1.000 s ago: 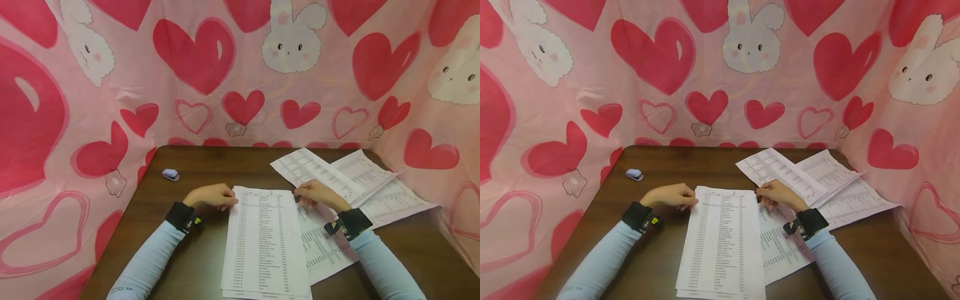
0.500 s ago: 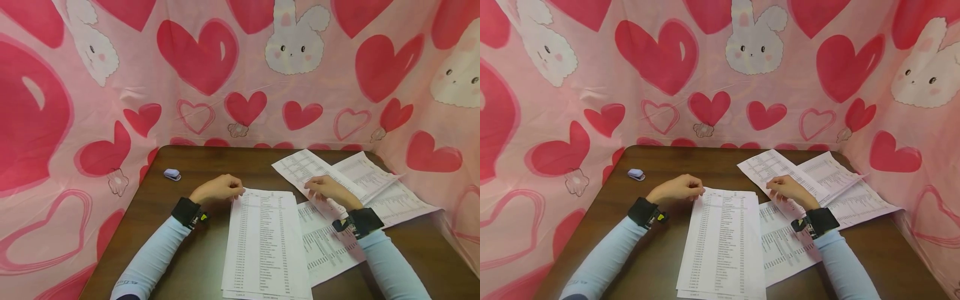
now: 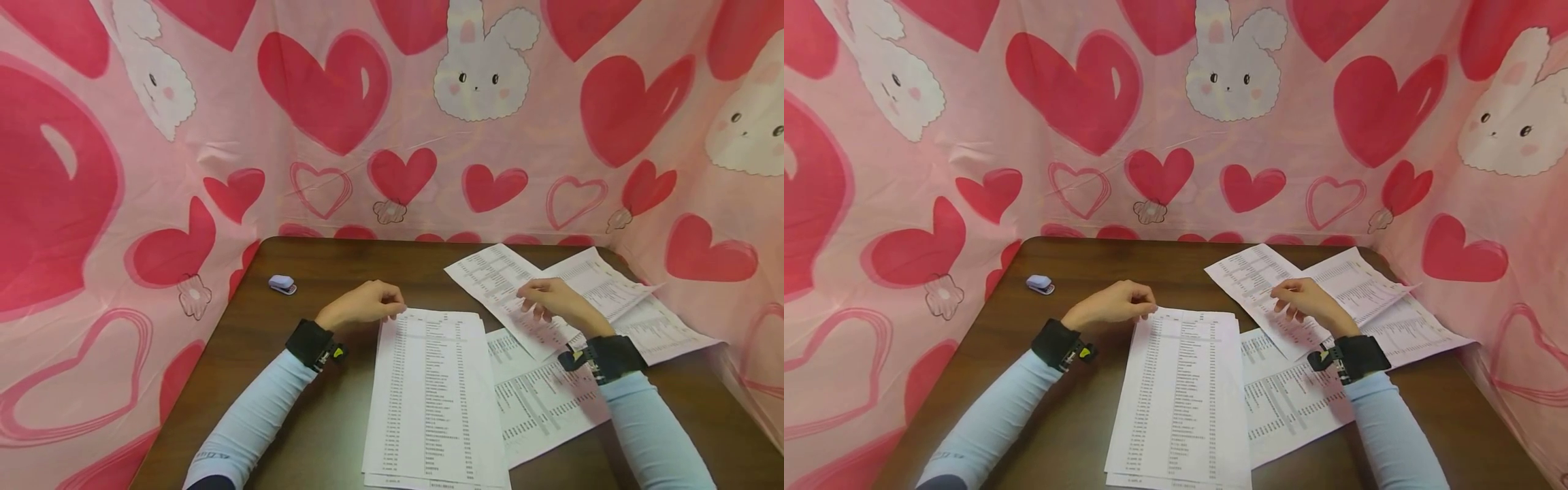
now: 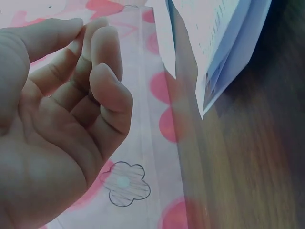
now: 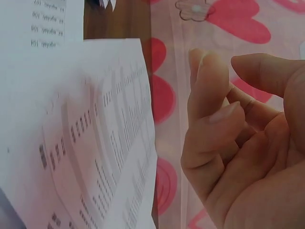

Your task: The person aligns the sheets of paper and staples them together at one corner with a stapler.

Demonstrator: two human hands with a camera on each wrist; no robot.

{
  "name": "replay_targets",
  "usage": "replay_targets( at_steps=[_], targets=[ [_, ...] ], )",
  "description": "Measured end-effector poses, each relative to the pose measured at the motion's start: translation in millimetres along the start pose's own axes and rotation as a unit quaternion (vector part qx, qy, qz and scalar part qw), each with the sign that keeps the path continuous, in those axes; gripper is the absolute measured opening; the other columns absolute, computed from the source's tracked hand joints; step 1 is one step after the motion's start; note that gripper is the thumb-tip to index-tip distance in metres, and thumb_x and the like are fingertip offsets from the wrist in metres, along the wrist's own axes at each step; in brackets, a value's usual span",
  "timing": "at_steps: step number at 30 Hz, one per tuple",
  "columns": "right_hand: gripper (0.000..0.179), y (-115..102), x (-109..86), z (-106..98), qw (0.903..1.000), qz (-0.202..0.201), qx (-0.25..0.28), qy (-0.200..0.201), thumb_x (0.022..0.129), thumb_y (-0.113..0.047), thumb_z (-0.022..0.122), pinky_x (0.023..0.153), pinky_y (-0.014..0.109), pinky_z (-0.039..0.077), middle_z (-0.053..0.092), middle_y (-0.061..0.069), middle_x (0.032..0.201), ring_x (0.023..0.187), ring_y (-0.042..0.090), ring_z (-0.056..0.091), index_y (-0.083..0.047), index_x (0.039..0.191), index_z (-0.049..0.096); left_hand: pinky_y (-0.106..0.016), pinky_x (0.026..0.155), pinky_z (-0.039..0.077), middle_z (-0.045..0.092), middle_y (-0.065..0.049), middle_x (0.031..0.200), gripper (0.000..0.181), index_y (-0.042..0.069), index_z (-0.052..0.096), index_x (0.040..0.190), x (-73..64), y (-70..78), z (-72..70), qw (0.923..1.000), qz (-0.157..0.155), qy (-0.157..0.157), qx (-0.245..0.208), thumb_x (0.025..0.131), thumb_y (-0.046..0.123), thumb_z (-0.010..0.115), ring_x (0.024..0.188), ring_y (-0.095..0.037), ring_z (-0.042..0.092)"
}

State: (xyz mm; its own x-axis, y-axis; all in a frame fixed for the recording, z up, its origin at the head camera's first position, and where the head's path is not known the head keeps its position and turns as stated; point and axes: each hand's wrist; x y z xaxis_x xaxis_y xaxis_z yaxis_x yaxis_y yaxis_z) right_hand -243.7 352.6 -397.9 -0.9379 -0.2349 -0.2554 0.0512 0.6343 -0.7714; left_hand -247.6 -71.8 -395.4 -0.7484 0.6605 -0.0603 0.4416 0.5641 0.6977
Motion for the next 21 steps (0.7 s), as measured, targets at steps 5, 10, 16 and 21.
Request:
replay_targets(
  at_steps=[5,10,16,21],
  targets=[
    [0.050,8,-3.4,-9,0.9999,0.008,-0.004,0.010,0.100,-0.037,0.054,0.060,0.031,0.050,0.069,0.011,0.092,0.070,0.021,0.059,0.005,0.127,0.056,-0.030,0.067,0.051,0.067,0.001,0.083,0.023,0.011,0.072,0.105,5.6,3.9,2.9,0.9999,0.013,0.009,0.006,0.096,0.029,0.062,0.078,-0.017,0.062],
    [0.051,16,-10.2,-19,0.9995,0.014,-0.015,0.025,0.101,-0.036,0.052,0.063,0.032,0.051,0.069,0.017,0.100,0.077,0.026,0.060,0.006,0.129,0.054,-0.029,0.068,0.051,0.066,0.000,0.085,0.022,0.010,0.072,0.105,12.6,11.1,7.3,0.9995,0.028,0.012,0.012,0.096,0.028,0.062,0.079,-0.018,0.061],
    [0.055,28,-13.5,-29,0.9981,0.032,-0.040,0.036,0.102,-0.041,0.048,0.073,0.034,0.053,0.067,0.020,0.111,0.086,0.027,0.062,0.004,0.133,0.052,-0.026,0.069,0.051,0.068,0.001,0.087,0.020,0.008,0.071,0.105,23.6,19.1,15.3,0.9986,0.045,0.010,0.028,0.096,0.024,0.063,0.077,-0.015,0.062],
    [0.061,35,-15.5,-36,0.9969,0.054,-0.043,0.037,0.100,-0.046,0.049,0.079,0.036,0.054,0.063,0.025,0.123,0.093,0.028,0.063,0.003,0.136,0.048,-0.024,0.070,0.053,0.070,-0.001,0.091,0.015,0.011,0.070,0.103,34.6,26.1,23.4,0.9984,0.052,0.002,0.023,0.095,0.023,0.064,0.075,-0.012,0.063]
  ],
)
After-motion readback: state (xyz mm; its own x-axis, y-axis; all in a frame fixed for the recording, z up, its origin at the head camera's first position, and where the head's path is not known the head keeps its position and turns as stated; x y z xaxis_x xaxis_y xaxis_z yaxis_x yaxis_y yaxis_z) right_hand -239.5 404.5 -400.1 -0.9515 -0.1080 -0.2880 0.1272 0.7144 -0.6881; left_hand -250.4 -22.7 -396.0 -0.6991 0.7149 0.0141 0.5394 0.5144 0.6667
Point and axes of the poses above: each hand's wrist, its own x-axis towards the middle knuckle, its own z-axis out of the palm, y = z × x
